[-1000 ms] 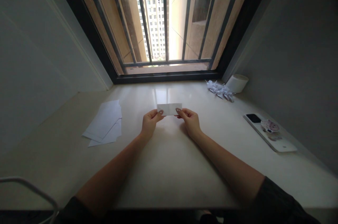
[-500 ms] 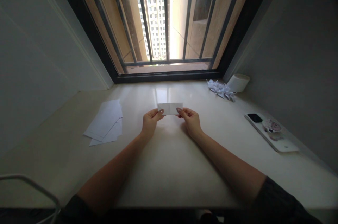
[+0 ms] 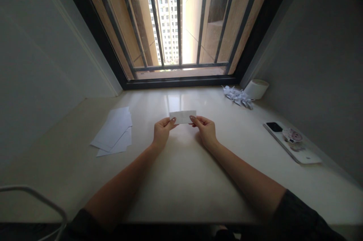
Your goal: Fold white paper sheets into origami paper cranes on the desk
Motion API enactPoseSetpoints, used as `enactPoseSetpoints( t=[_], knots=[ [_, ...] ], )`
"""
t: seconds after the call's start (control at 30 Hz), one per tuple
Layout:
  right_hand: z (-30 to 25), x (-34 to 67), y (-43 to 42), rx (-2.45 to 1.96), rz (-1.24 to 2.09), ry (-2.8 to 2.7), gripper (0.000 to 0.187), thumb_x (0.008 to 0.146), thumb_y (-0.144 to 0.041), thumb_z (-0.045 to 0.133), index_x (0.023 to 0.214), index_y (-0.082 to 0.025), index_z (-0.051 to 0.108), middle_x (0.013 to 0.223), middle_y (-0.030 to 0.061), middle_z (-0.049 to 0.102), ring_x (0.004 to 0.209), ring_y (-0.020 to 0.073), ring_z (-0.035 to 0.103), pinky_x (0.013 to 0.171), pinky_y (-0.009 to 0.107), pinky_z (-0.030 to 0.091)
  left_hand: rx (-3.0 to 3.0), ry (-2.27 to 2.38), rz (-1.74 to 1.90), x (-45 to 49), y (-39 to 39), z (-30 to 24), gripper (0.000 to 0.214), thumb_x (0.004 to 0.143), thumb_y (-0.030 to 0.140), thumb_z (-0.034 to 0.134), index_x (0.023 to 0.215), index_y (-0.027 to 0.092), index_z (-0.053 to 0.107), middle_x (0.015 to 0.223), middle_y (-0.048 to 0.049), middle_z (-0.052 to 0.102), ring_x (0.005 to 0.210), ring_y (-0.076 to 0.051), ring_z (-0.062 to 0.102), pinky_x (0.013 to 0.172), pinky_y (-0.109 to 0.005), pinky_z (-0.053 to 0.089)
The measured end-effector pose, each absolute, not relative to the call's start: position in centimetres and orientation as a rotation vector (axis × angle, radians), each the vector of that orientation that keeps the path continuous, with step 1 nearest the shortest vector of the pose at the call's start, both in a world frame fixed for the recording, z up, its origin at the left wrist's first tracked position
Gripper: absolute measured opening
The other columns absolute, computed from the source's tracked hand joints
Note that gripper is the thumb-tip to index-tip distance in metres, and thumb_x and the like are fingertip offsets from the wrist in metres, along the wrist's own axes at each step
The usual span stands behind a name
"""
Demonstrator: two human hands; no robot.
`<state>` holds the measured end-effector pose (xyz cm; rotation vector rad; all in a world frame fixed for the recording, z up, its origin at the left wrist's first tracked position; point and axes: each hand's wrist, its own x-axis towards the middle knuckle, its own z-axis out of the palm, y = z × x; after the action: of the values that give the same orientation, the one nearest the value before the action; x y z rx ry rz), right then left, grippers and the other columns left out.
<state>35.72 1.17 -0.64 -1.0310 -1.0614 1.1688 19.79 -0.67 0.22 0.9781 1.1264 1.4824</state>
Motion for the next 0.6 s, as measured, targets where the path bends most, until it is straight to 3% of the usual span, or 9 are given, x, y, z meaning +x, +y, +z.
enactPoseSetpoints(
  t=[0.6],
  knots=[
    [-0.71, 35.8, 1.27, -1.022, 1.127, -1.012, 0.028, 0.067, -0.046, 0.068, 0.07, -0.018, 0.067, 0.064, 0.0023, 0.065, 0.059, 0.0144, 0.057, 0.061, 0.029, 0.046, 1.116, 1.077, 1.311, 19.69, -0.5, -0.15, 0.038, 0.068, 0.038, 0.071, 0.094, 0.011, 0.07, 0.097, -0.009, 0.071, 0.086, -0.023, 0.067, 0.087, -0.042, 0.053]
  ],
)
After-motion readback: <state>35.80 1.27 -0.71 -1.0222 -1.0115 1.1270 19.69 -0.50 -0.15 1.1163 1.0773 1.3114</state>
